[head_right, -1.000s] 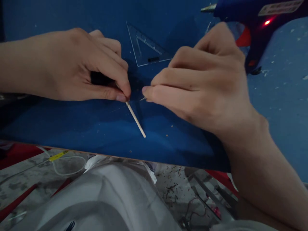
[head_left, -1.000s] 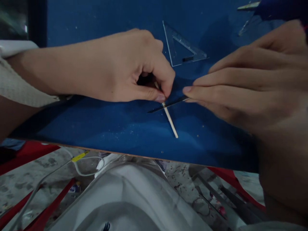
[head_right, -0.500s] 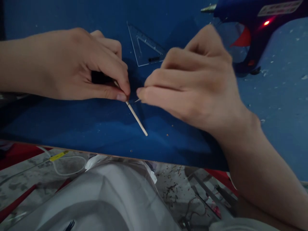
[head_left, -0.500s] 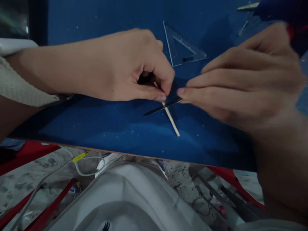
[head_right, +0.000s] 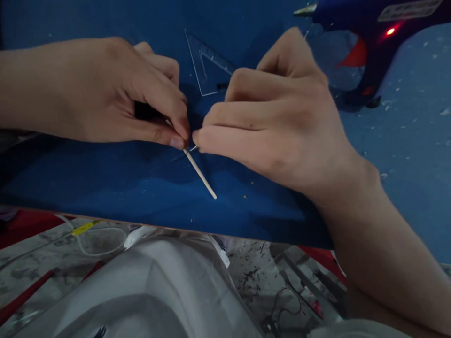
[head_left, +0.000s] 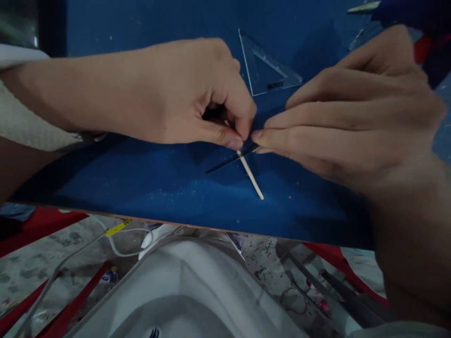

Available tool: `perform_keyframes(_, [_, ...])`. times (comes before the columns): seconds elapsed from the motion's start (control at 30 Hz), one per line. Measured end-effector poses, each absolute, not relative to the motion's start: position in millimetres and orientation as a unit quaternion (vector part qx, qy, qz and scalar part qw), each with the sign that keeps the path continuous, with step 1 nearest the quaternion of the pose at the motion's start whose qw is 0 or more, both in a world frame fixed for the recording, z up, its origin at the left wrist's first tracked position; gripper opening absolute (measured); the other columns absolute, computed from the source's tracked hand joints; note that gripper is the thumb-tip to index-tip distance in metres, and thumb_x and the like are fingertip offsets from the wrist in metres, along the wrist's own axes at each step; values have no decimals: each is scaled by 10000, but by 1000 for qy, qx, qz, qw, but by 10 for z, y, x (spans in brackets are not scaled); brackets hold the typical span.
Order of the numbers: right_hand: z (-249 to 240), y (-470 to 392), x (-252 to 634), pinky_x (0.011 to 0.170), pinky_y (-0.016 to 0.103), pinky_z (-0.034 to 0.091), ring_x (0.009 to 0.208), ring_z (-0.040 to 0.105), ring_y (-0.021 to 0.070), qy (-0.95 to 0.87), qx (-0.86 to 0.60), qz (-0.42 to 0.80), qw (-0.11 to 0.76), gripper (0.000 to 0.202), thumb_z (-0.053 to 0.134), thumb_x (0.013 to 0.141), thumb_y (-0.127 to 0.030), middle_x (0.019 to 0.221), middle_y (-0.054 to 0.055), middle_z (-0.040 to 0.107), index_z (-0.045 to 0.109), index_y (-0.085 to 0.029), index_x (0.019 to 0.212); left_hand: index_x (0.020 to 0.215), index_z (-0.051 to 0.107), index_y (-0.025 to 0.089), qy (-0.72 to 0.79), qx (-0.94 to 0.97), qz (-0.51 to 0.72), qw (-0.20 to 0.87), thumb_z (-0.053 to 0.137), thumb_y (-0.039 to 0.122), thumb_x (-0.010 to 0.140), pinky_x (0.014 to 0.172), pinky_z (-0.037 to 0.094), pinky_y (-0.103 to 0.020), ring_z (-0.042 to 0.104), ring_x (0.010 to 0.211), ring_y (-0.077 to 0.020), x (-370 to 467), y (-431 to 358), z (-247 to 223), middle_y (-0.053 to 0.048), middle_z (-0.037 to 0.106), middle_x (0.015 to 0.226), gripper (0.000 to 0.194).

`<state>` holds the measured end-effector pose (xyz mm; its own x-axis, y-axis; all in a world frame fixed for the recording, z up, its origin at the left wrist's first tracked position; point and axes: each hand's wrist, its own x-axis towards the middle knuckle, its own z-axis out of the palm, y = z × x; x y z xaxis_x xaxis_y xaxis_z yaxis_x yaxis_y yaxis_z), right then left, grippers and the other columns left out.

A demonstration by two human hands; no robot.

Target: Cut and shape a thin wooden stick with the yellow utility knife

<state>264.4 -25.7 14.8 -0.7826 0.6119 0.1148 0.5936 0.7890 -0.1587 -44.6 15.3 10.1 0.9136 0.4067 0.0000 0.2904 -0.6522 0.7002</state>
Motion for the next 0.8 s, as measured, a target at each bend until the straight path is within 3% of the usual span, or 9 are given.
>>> perform_keyframes(0.17, [183, -236, 2668, 1175, 595, 533, 994, 870, 210, -933, -328, 85, 122, 775, 380, 1310, -933, 963, -102, 895, 929, -440, 1075, 1056, 968, 276, 193, 904, 90, 371, 417, 541, 1259, 894, 545, -342, 727, 800, -80, -443, 162, 80, 69, 836, 944, 645])
perform_keyframes(0.3, [205, -228, 2692, 1106, 565, 544, 896, 797, 179, -944, -306, 74, 98, 937, 154, 1309, -942, 910, -113, 852, 912, -460, 1042, 1105, 993, 306, 176, 902, 95, 383, 447, 494, 1271, 831, 493, -355, 710, 790, -78, -452, 182, 61, 80, 830, 914, 601])
perform_keyframes(0.43, [212, -199, 2663, 1260, 621, 537, 988, 872, 233, -939, -327, 63, 86, 839, 302, 1302, -937, 905, -72, 890, 936, -460, 1029, 1256, 1025, 341, 170, 903, 95, 383, 493, 516, 1277, 843, 504, -375, 734, 816, -107, -464, 199, 54, 71, 862, 957, 561])
perform_keyframes(0.6, [242, -185, 2564, 1253, 628, 558, 957, 851, 186, -947, -312, 65, 35, 1056, 11, 1291, -906, 980, -118, 906, 911, -443, 988, 1338, 1025, 401, 165, 903, 92, 386, 525, 536, 1293, 831, 514, -410, 736, 812, -143, -479, 186, 52, 48, 873, 941, 520])
perform_keyframes(0.67, [267, -236, 2668, 1242, 607, 580, 1015, 866, 189, -952, -294, 68, 53, 941, 162, 1329, -898, 996, -112, 902, 912, -424, 1016, 1330, 1025, 377, 167, 902, 93, 388, 521, 523, 1295, 838, 515, -401, 733, 814, -139, -468, 185, 51, 50, 876, 952, 526])
perform_keyframes(0.73, [285, -348, 2887, 1197, 546, 628, 1270, 892, 228, -934, -339, 96, 57, 703, 418, 1337, -869, 1146, -69, 932, 951, -436, 1185, 1273, 1030, 356, 167, 898, 89, 398, 532, 520, 1281, 870, 532, -393, 735, 820, -133, -445, 194, 49, 57, 871, 957, 524])
perform_keyframes(0.8, [286, -491, 3154, 1094, 502, 675, 1448, 871, 273, -910, -391, 121, 63, 601, 534, 1307, -879, 1243, -41, 936, 952, -448, 1323, 1192, 1030, 361, 170, 890, 84, 415, 564, 546, 1250, 922, 560, -400, 728, 825, -136, -420, 206, 49, 52, 859, 943, 505])
